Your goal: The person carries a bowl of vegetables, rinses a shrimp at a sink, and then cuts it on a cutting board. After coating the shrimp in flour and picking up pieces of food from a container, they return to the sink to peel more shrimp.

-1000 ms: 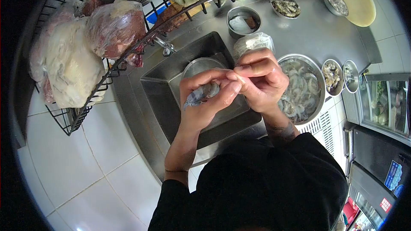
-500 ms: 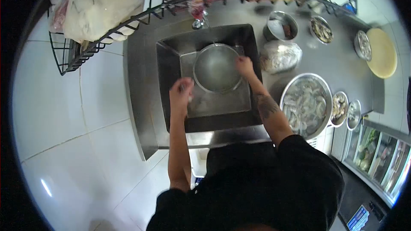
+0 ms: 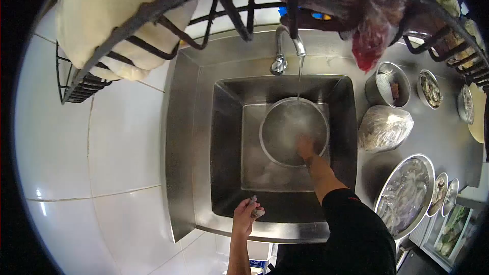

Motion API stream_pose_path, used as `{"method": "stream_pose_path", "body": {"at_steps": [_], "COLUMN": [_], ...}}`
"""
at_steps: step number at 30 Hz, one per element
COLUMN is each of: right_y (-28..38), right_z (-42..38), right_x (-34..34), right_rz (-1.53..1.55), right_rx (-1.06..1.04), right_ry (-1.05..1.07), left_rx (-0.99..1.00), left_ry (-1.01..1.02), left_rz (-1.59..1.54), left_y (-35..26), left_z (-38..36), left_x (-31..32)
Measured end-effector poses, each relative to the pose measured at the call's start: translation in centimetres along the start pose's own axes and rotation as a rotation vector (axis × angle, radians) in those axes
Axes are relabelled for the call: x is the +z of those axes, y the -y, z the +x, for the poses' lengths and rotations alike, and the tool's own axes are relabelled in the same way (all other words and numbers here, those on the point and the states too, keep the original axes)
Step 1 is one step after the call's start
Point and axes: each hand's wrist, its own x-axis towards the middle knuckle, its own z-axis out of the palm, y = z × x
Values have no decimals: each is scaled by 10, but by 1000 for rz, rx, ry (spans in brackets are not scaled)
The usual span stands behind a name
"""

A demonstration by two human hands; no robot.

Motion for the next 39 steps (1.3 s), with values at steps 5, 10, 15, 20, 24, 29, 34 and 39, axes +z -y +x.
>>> {"method": "stream_pose_path", "body": {"at_steps": [5,10,15,20,24,29,34,39], "right_y": [-67,31,80,76,76,84,95,105], "right_z": [102,4,-55,-76,-60,-67,-174,-282], "right_x": [158,-154,-292,-331,-355,-345,-260,-178], "right_rz": [166,1746,1581,1924,2114,1333,975,369], "right_rx": [-125,255,-19,-98,-70,-222,137,107], "right_ry": [-417,24,37,73,224,-128,-99,223], "left_rx": [-8,93,727,1067,766,284,-98,1102], "left_ry": [134,184,-10,122,211,333,1001,-215], "left_rz": [95,259,758,1011,409,272,-407,1114], "left_y": [2,-20,-97,-163,-203,-240,-208,-203], "left_z": [33,112,180,156,161,204,309,214], "left_x": [28,67,184,282,293,299,289,311]}}
